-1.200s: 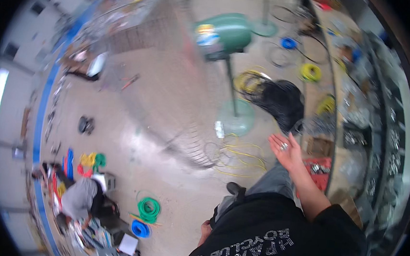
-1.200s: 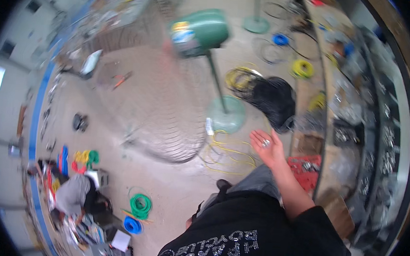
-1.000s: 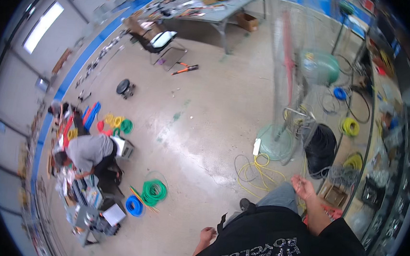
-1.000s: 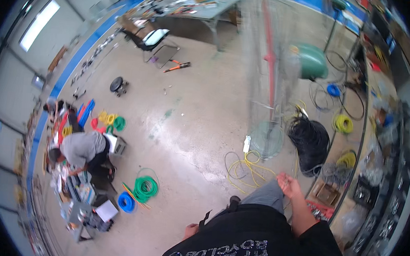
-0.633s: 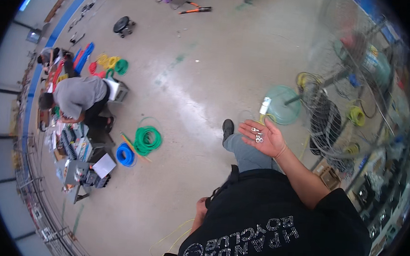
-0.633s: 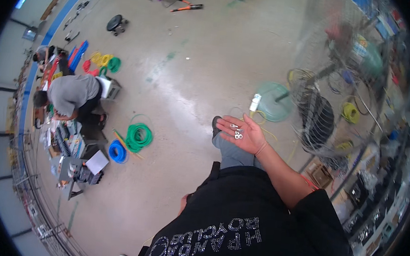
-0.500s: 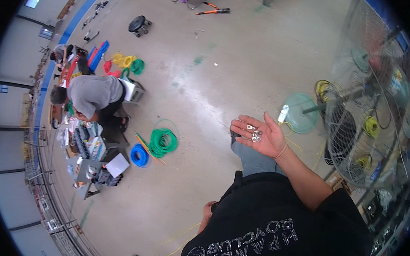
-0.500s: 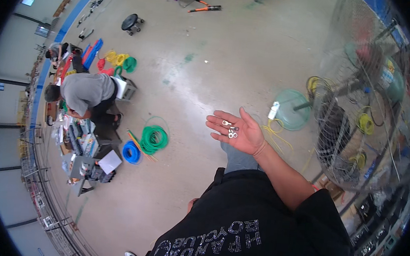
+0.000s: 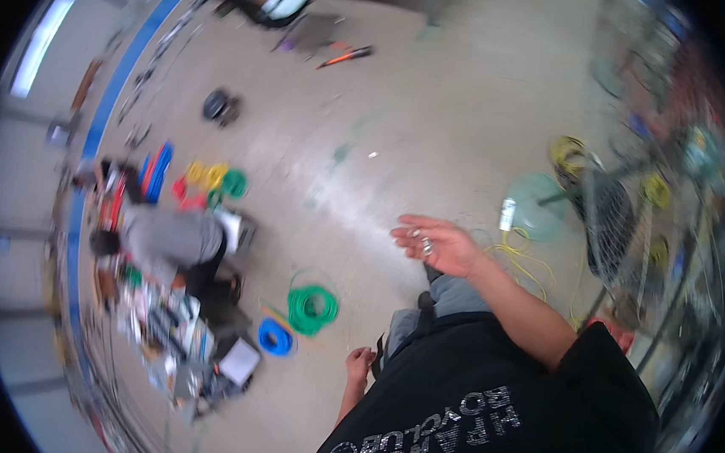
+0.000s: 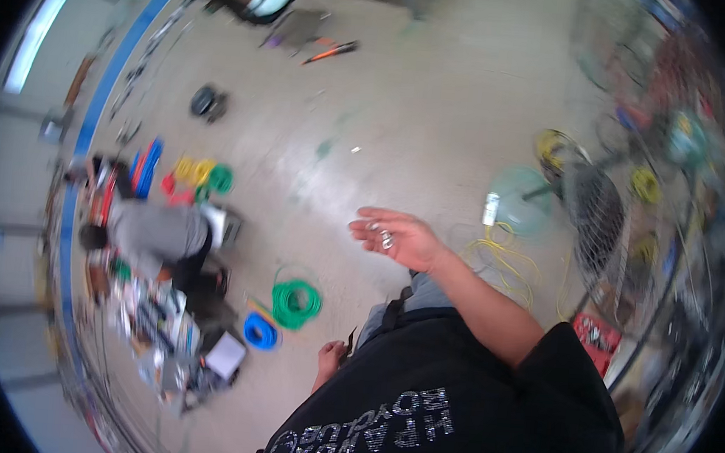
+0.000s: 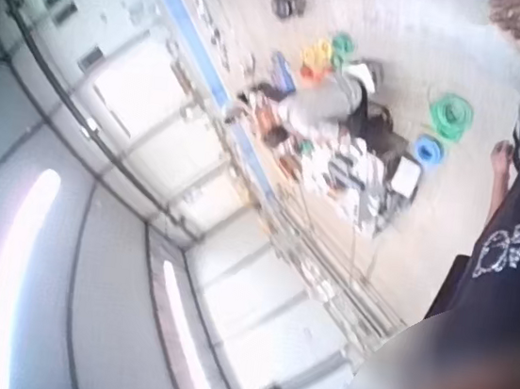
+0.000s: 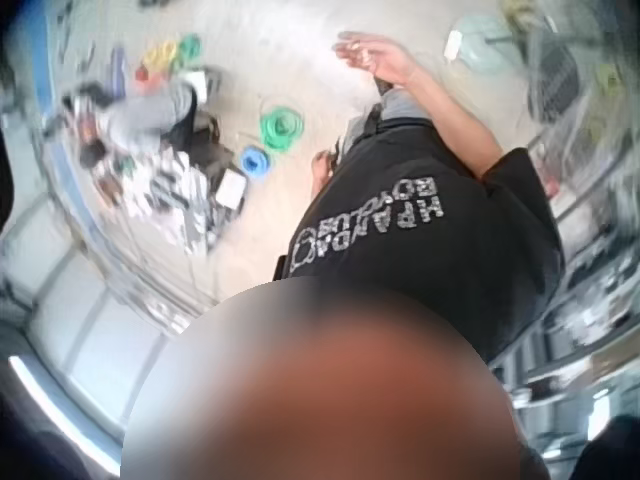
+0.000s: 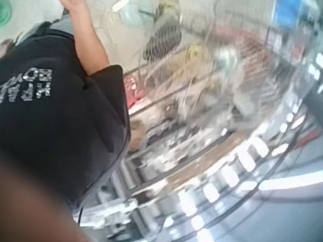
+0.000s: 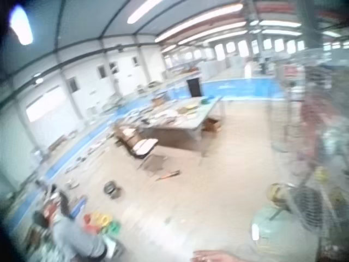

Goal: The person sits at a workbench and prepares electrical wires by stripping insulation and bending the ends into loops. They handle yellow, red, and green wires and connect them to terminals on a mounted electrical panel containing contactors and breakers.

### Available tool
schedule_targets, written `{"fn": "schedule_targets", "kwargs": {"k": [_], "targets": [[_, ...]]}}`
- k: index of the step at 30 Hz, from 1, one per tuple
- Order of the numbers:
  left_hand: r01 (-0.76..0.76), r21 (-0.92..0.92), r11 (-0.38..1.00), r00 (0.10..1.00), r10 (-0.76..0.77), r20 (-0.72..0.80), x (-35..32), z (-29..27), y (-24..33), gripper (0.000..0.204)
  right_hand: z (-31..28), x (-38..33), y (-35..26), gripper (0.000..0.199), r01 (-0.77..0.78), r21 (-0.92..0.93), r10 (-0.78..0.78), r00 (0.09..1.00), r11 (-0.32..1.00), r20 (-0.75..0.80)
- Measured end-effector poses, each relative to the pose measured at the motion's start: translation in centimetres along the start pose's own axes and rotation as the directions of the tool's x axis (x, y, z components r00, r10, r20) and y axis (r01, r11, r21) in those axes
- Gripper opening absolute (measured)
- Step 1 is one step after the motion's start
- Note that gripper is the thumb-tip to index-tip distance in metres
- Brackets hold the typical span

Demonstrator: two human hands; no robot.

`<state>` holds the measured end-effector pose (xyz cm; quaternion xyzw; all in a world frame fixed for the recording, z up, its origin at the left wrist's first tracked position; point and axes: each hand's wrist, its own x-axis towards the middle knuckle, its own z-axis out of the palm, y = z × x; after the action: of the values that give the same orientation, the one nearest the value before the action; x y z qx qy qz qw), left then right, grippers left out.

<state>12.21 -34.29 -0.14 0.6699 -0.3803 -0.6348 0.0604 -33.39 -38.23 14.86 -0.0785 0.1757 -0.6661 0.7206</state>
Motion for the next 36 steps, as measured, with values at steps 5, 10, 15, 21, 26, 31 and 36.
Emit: {"fn": "schedule_targets", "kwargs": {"k": [5,10,15,21,26,31,36], "targets": [[-0.793,0.595,0.128,0.594,0.376,0.711,7.9,-5.2,-2.0,0.027,-3.5,-8.2,4.2,0.037,0.112,-0.076,-0.125,0.972,0.991,-0.198],[-0.628,0.694,0.352,0.755,0.064,0.652,11.7,-3.3,2.8,0.034,-10.3,-25.1,10.6,0.016,0.358,-0.042,-0.289,0.673,0.933,-0.681],[-0.612,0.694,0.38,0.782,0.154,0.604,9.3,0.3,5.5,0.031,-13.1,-38.2,13.9,0.012,0.59,-0.073,-0.326,0.335,0.804,-0.884],[-0.558,0.724,0.405,0.807,0.062,0.587,3.7,11.2,4.9,0.029,-18.9,-48.0,11.6,0.014,0.829,-0.127,-0.331,0.073,0.544,-0.941],[-0.523,0.765,0.376,0.824,-0.004,0.566,-0.7,23.7,2.0,0.028,-25.2,-63.7,-4.0,0.023,0.888,-0.312,-0.355,-0.187,0.337,-0.916],[-0.596,0.683,0.422,0.75,-0.009,0.661,-5.1,38.8,1.7,0.027,-26.5,-95.1,-28.8,0.013,0.496,-0.867,-0.526,-0.727,0.042,-0.441],[-0.56,0.696,0.449,0.788,0.03,0.615,-8.4,41.9,3.5,0.027,-31.5,-89.5,-32.0,0.023,0.569,-0.822,-0.435,-0.732,0.032,-0.524]]}}
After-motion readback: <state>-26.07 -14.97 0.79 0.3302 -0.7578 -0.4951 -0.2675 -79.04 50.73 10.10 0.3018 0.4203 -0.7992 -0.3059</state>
